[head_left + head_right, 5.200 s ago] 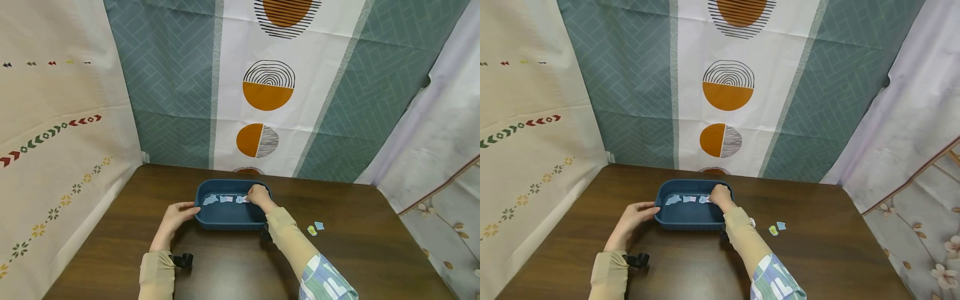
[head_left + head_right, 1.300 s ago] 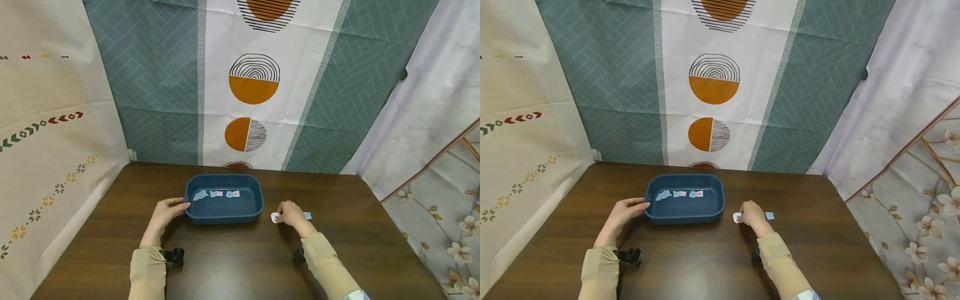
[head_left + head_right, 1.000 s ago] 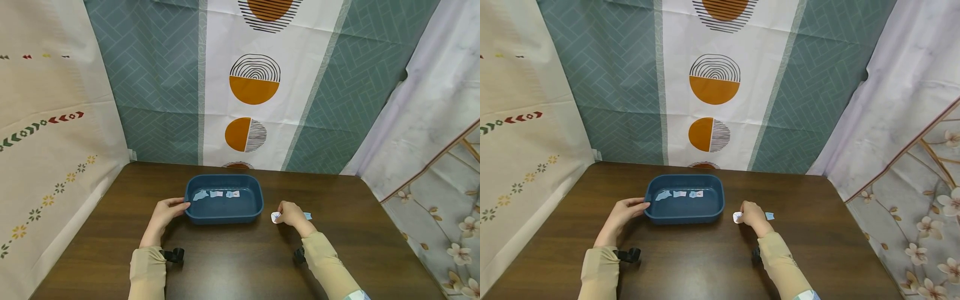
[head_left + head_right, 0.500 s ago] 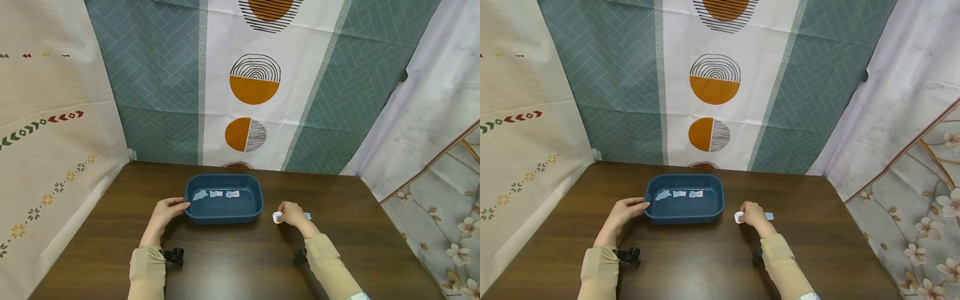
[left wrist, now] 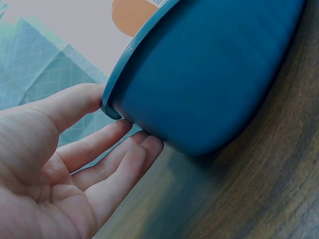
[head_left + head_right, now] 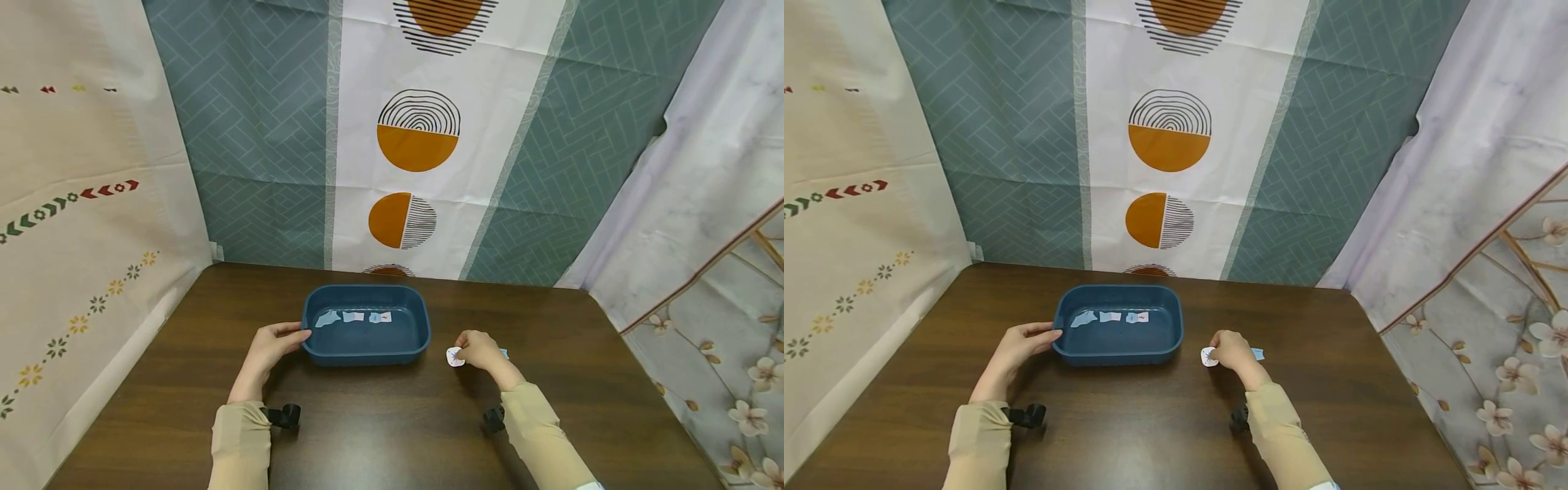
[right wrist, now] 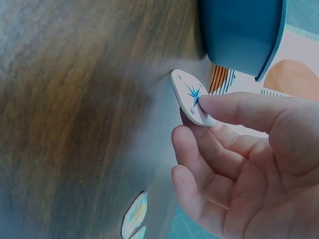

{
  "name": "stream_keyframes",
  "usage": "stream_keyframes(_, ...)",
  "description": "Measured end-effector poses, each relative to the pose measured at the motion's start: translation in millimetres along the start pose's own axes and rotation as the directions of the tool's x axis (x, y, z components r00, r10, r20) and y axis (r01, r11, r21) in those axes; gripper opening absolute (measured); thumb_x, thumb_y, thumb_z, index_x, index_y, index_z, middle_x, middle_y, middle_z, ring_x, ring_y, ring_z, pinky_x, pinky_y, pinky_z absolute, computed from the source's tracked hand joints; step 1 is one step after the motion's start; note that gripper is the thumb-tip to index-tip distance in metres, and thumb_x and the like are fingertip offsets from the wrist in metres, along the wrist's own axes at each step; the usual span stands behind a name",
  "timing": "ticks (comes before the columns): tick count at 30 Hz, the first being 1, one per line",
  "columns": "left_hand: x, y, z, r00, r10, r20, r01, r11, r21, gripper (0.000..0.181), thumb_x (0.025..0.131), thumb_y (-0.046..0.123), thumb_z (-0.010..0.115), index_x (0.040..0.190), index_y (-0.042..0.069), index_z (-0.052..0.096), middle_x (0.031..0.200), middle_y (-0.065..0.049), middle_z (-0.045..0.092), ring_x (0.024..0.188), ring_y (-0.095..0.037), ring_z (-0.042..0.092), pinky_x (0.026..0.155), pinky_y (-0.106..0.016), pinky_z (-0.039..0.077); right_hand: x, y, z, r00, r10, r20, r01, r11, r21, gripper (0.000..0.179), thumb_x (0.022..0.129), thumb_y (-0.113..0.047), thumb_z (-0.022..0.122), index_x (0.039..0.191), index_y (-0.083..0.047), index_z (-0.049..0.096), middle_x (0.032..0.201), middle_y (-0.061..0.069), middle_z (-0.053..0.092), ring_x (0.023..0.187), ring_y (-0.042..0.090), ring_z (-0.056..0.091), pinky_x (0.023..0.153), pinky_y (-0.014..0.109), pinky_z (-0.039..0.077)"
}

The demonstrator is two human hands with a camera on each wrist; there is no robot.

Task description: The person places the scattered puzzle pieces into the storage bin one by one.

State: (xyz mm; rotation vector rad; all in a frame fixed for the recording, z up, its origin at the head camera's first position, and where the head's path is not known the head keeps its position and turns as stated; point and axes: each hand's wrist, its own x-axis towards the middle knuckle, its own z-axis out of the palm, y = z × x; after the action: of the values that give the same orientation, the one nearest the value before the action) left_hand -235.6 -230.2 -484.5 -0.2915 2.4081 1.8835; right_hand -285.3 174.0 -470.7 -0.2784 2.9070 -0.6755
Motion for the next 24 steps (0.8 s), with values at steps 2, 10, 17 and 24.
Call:
stream_keyframes(2,0.1,-0.3,-0.1,1.0,-0.002,0.0,0.002,1.0,-0.002,0.057,0.091,0.029,0.069,0.134,-0.007,0.054,0.137,-0.028,0.054,0.108,-0.027,0.068,0.104,-0.046,0.048,-1.2,0,-1,1.0,0.006,0.004,-0.006,1.0,0.003,0.008,0.077,-0.006,0.069,0.083,-0.002,0.065,0.076,0.003,0.063,0.068,0.016,0.055,0.061,0.027,0.044)
stream_keyframes(10,0.4,-1.2,-0.6,1.0,-0.003,-0.003,0.003,1.0,-0.007,0.056,0.092,0.027,0.069,0.133,-0.007,0.054,0.136,-0.028,0.054,0.108,-0.028,0.068,0.104,-0.047,0.047,-6.3,-6,-12,1.0,0.02,0.014,-0.02,0.998,0.064,0.007,0.08,-0.004,0.068,0.084,0.0,0.065,0.072,0.006,0.063,0.063,0.015,0.055,0.056,0.025,0.042)
stream_keyframes(17,0.9,-1.8,-0.6,1.0,-0.003,-0.008,0.002,1.0,-0.01,0.056,0.091,0.028,0.07,0.133,-0.006,0.055,0.136,-0.027,0.055,0.106,-0.026,0.068,0.102,-0.044,0.049,-5.5,-13,-23,1.0,-0.006,-0.031,0.008,0.999,0.051,0.007,0.083,-0.007,0.068,0.084,0.0,0.066,0.077,0.007,0.066,0.067,0.016,0.058,0.058,0.028,0.046)
stream_keyframes(24,1.0,-1.7,-0.4,1.0,0.012,-0.004,-0.012,1.0,-0.014,0.057,0.091,0.027,0.07,0.132,-0.009,0.055,0.135,-0.029,0.055,0.105,-0.024,0.069,0.098,-0.04,0.052,1.1,-19,-33,0.998,-0.006,-0.067,0.007,1.0,0.026,0.01,0.087,-0.011,0.067,0.088,-0.001,0.066,0.087,0.011,0.07,0.072,0.019,0.058,0.064,0.032,0.048)
